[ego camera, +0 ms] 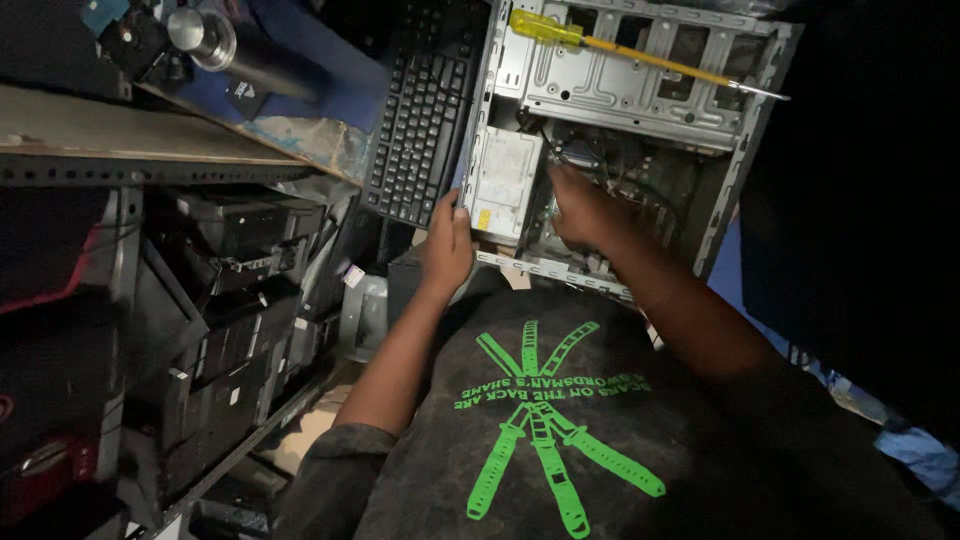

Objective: The person uses a yellow screwdriver to secure components inside an open desktop computer case. They then pick up a silver power supply unit, position it inside the case, and fasten it with screws. The workspace is cluttered with computer parts and tools.

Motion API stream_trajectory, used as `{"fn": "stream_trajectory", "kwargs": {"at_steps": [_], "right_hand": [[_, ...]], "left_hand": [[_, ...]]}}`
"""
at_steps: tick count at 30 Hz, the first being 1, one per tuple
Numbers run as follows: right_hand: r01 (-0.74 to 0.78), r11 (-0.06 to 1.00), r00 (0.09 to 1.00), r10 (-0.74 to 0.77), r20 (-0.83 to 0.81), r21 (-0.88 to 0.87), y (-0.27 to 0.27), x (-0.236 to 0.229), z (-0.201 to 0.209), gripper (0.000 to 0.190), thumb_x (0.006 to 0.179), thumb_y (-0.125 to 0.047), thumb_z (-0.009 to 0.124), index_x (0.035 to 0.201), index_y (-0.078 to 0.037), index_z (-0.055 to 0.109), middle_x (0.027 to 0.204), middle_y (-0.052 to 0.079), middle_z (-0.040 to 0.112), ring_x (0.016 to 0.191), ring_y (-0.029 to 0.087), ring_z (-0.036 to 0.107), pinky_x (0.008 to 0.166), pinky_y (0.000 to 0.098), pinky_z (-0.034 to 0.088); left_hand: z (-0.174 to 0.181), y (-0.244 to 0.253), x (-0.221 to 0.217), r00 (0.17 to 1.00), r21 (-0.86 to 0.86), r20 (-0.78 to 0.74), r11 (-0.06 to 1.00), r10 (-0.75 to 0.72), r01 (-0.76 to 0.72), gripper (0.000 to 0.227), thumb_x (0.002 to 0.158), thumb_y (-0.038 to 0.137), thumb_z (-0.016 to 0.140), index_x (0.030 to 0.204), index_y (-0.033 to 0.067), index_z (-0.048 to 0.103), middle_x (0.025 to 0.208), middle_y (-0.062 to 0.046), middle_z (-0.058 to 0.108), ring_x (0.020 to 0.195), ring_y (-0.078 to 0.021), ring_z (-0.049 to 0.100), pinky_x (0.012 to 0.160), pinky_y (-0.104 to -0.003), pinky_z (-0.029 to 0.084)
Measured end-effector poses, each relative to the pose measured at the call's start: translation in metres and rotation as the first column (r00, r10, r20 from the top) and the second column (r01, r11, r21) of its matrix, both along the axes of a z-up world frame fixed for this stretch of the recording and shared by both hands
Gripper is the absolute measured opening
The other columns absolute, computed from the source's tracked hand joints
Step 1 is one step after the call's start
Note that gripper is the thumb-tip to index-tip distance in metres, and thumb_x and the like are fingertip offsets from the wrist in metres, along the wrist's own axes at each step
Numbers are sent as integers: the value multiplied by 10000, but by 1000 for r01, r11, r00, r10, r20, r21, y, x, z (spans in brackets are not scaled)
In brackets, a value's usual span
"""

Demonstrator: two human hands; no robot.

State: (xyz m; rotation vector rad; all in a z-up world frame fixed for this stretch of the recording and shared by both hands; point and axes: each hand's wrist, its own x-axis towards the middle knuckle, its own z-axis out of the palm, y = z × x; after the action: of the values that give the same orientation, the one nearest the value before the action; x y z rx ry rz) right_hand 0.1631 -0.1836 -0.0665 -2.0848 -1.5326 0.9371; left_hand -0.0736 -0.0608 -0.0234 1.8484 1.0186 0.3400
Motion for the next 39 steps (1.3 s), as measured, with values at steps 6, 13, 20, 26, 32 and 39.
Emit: {"fn": "stream_trajectory", "kwargs": {"at_steps": [6,13,20,26,32,39], "right_hand": [[65,943,957,-151,-246,-327,17,3,55,1370,618,-186,941,1621,16,30,1592,291,201,1369,414,429,1081,435,411],[-34,999,998,35,-47,13,20,6,43,1113,780,-228,840,1540,121,105,1501,393,295,1250,493,518,978,460,500],[-364,876,918,395,39,-318,4,-5,5,250,908,-144,697,1155,-134,735,1140,123,703,1039,306,688,908,431,546],[-596,776,785,617,55,-208,-9,-15,-23,364,809,-148,717,1167,-210,717,1056,106,669,978,324,673,788,458,551],[-588,806,805,591,43,-66,-13,-13,-17,430,764,-103,713,1180,-208,722,1041,70,686,925,285,696,753,410,574],[-561,825,816,565,122,-72,-16,-14,-26,405,737,-114,732,1133,-190,767,1038,86,706,995,297,692,813,422,573]], "left_hand": [[15,-2,2,998,-5,-69,1000,2,-3,473,1093,306,381,1426,-9,497,1378,-267,594,1245,-432,605,1028,-455,467],[14,0,4,997,12,-76,1000,-7,8,471,1089,301,379,1426,-4,501,1369,-269,604,1249,-441,599,1044,-474,467],[15,2,4,996,16,-86,1000,-12,14,490,1104,339,362,1426,-7,495,1356,-274,589,1260,-443,585,1065,-478,447],[14,-2,0,998,19,-62,1000,3,-2,476,1105,332,375,1426,1,495,1364,-265,596,1262,-432,593,1064,-465,461],[15,-2,1,996,23,-93,1000,7,-5,459,1096,307,390,1419,0,502,1383,-253,587,1279,-428,584,1058,-460,462],[15,0,1,998,33,-70,999,6,-4,457,1103,315,402,1420,1,501,1385,-246,596,1273,-431,594,1053,-467,470]]}}
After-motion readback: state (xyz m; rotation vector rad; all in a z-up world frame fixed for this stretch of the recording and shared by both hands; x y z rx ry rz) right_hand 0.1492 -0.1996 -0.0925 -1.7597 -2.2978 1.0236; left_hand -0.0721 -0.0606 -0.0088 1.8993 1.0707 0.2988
